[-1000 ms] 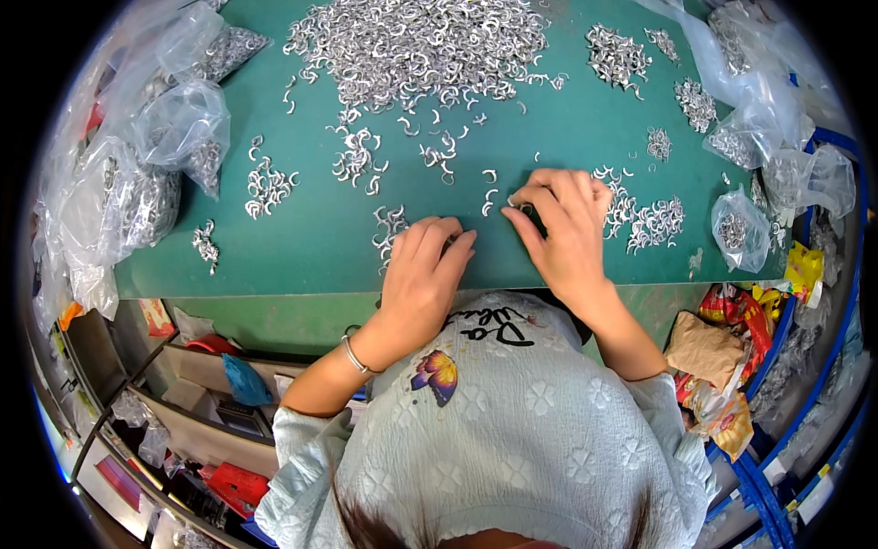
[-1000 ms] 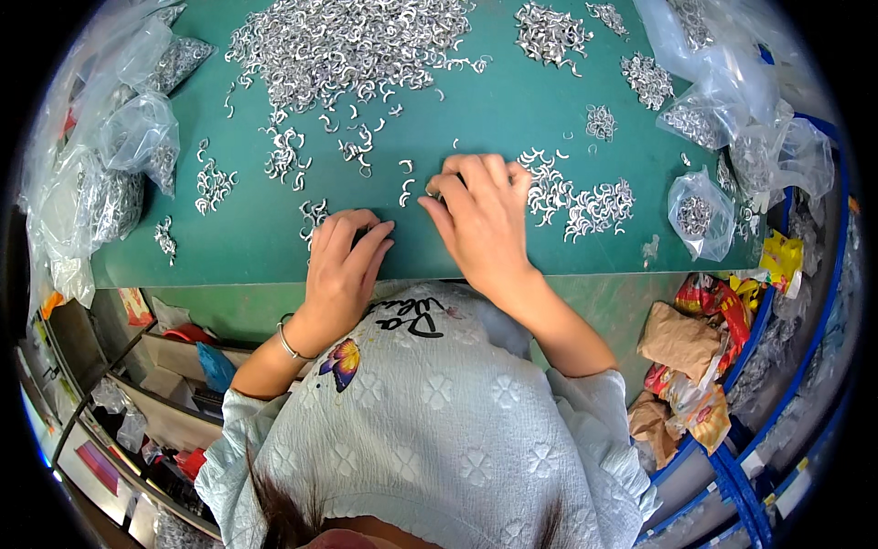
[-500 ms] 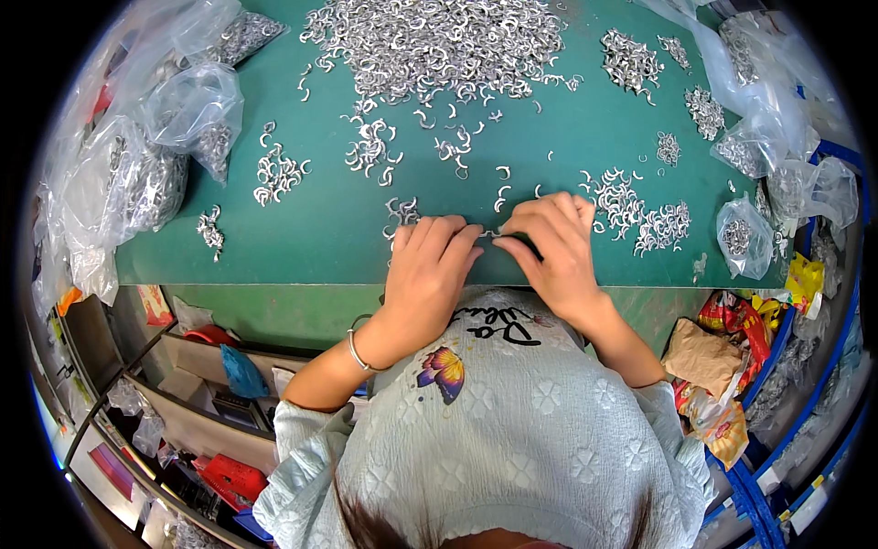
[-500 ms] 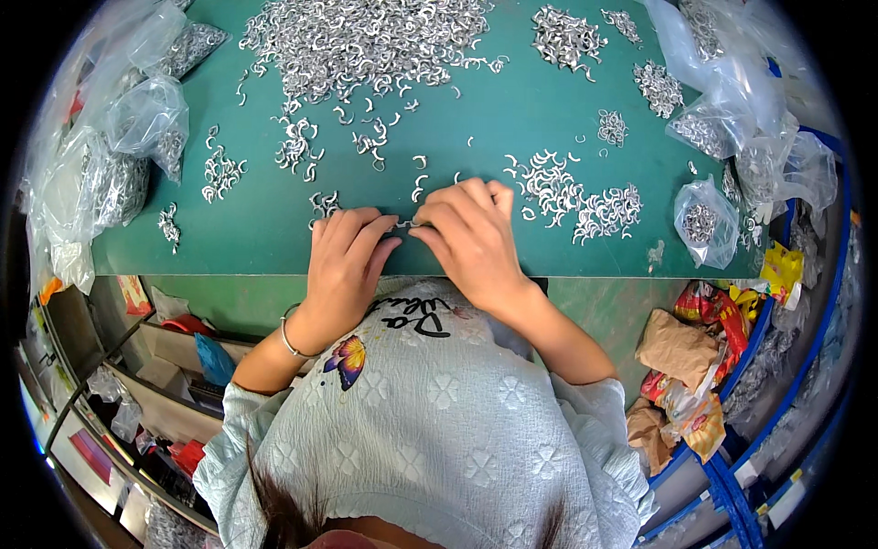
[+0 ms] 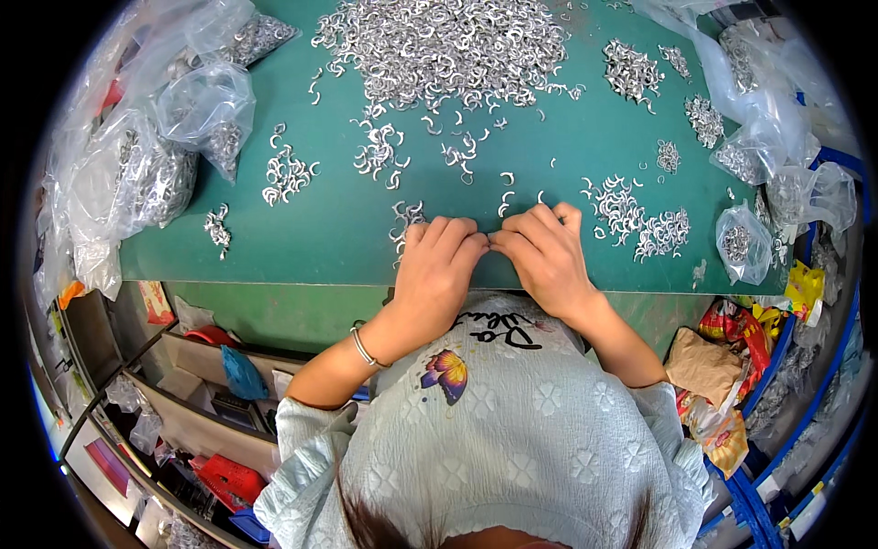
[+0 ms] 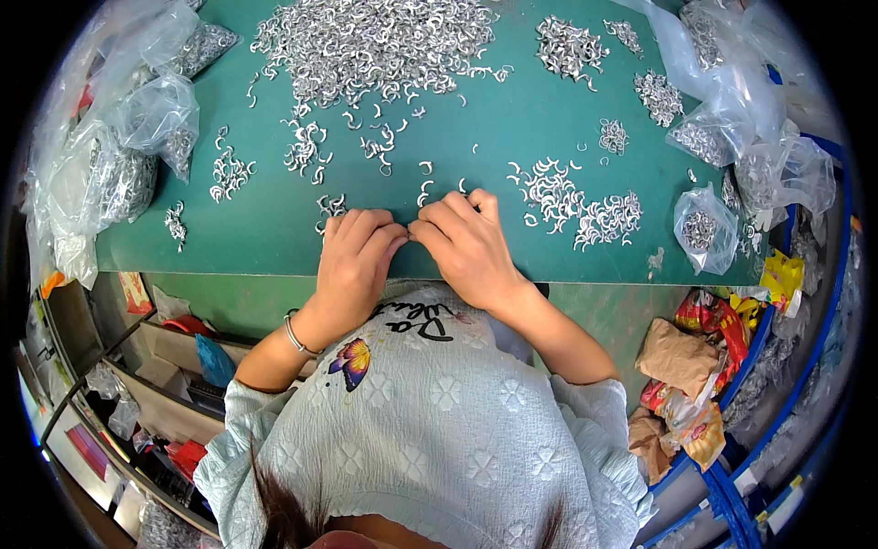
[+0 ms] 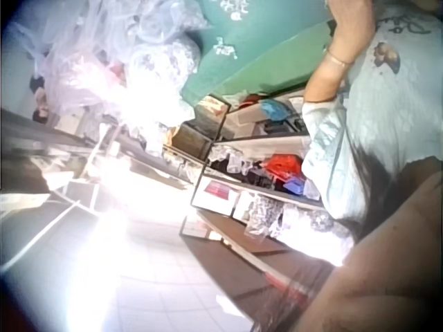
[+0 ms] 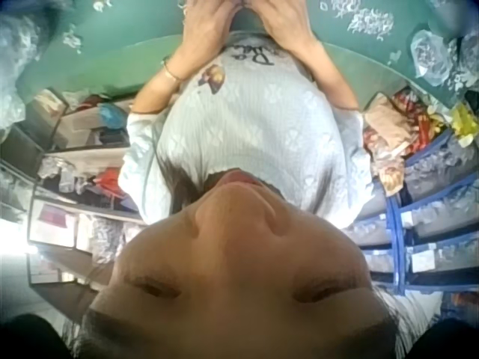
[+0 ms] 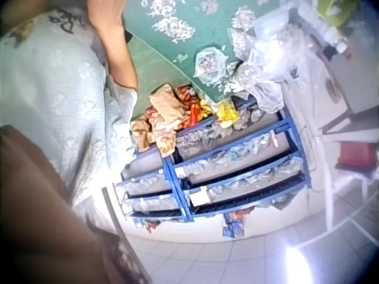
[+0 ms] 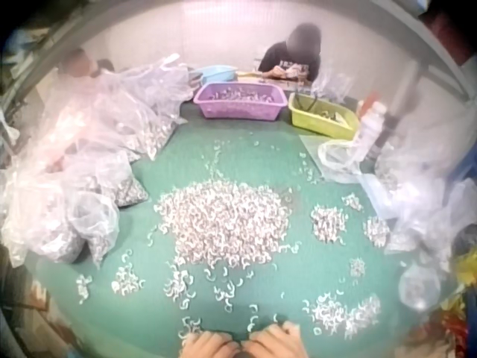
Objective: The person sorts small crescent-shaped metal components on a green work surface by hand, occasionally gathering them and placing them into a small plastic bag.
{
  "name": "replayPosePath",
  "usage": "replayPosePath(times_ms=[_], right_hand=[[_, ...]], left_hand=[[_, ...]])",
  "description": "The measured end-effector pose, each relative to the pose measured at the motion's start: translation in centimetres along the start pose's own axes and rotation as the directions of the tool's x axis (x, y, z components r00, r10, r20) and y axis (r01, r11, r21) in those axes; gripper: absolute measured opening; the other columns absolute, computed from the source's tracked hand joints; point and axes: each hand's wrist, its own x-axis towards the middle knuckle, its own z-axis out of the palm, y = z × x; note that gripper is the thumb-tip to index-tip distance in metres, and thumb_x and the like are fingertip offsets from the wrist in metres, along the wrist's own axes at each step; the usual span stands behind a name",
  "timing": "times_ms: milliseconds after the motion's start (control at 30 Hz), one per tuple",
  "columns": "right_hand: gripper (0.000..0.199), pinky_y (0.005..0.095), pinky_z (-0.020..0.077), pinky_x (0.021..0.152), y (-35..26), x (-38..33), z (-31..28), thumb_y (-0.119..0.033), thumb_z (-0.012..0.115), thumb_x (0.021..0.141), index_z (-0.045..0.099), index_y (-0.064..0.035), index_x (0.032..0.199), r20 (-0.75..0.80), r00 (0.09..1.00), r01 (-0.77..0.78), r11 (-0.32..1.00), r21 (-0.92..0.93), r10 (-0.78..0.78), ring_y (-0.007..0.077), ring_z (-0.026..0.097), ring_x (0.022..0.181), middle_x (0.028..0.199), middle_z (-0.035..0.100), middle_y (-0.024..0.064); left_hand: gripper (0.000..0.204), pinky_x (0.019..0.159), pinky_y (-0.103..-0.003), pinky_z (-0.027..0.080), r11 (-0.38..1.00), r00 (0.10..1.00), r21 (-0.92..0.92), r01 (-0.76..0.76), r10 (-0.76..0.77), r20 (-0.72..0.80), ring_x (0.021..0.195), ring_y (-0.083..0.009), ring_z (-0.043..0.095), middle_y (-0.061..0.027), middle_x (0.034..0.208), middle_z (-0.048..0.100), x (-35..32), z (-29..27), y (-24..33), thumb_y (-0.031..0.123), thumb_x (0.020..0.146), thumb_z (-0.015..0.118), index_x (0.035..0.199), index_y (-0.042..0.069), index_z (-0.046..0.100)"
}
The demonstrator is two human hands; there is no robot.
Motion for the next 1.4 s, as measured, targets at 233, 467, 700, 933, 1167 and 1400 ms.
replayPosePath(times_ms=[233,467,700,933,1167,1400], right_hand=[[0.012,0.0364,0.0311,0.077,2.4,0.5,-4.1,-0.006,0.071,0.076,0.067,-0.0095,0.087,-0.056,0.998,-0.038,0.999,0.015,0.039,0.0186,0.054,0.080,0.088,0.061,0.0013],[0.003,0.0348,0.0325,0.080,14.6,1.9,-12.4,-0.009,0.071,0.083,0.070,-0.0088,0.080,-0.291,0.915,-0.349,0.912,-0.216,0.281,0.0205,0.059,0.079,0.081,0.066,0.0027],[0.013,0.0370,0.0442,0.065,24.9,4.6,-15.6,-0.012,0.076,0.080,0.070,-0.0015,0.084,-0.443,0.766,-0.561,0.820,-0.108,0.466,0.0244,0.058,0.062,0.075,0.065,0.0106],[0.010,0.0419,0.0503,0.070,22.8,2.4,-16.5,-0.005,0.073,0.079,0.070,0.0005,0.086,-0.382,0.739,-0.656,0.722,-0.220,0.555,0.0346,0.066,0.077,0.082,0.067,0.0181],[0.013,0.0405,0.0505,0.073,18.6,2.2,-16.9,0.000,0.065,0.085,0.069,0.0020,0.097,-0.346,0.746,-0.629,0.773,-0.087,0.569,0.0344,0.066,0.079,0.091,0.068,0.0193],[0.019,0.0428,0.0462,0.091,23.4,3.8,-14.9,-0.003,0.065,0.085,0.069,-0.0018,0.103,-0.328,0.831,-0.552,0.740,-0.385,0.450,0.0346,0.061,0.105,0.107,0.069,0.0141]], left_hand=[[0.016,0.071,-0.039,0.042,0.996,0.999,-0.089,-0.025,0.028,0.036,0.082,-0.0286,0.057,-0.0094,0.097,0.061,3.1,-2.1,1.1,0.000,0.078,0.070,0.094,0.003,0.065],[0.013,0.070,-0.042,0.048,0.950,0.932,-0.301,-0.082,0.180,0.313,0.078,-0.0350,0.060,-0.0147,0.093,0.064,12.6,0.2,1.3,0.004,0.085,0.065,0.097,0.001,0.065],[0.010,0.071,-0.038,0.054,0.904,0.974,-0.427,-0.027,0.120,0.191,0.075,-0.0282,0.070,-0.0186,0.079,0.071,30.9,9.1,2.1,0.003,0.082,0.067,0.088,-0.004,0.071],[0.015,0.076,-0.035,0.055,0.904,0.940,-0.426,-0.043,0.182,0.290,0.080,-0.0270,0.071,-0.0190,0.084,0.072,34.8,15.4,4.6,0.007,0.084,0.068,0.095,-0.003,0.072],[0.024,0.086,-0.032,0.054,0.797,0.895,-0.603,-0.035,0.293,0.336,0.100,-0.0202,0.069,-0.0124,0.106,0.072,32.2,9.0,1.6,0.006,0.096,0.056,0.116,-0.001,0.066],[0.022,0.089,-0.031,0.051,0.961,0.960,-0.266,0.076,0.002,0.282,0.100,-0.0191,0.067,-0.0116,0.106,0.071,19.5,-3.6,-1.9,0.005,0.093,0.061,0.113,-0.001,0.067]])
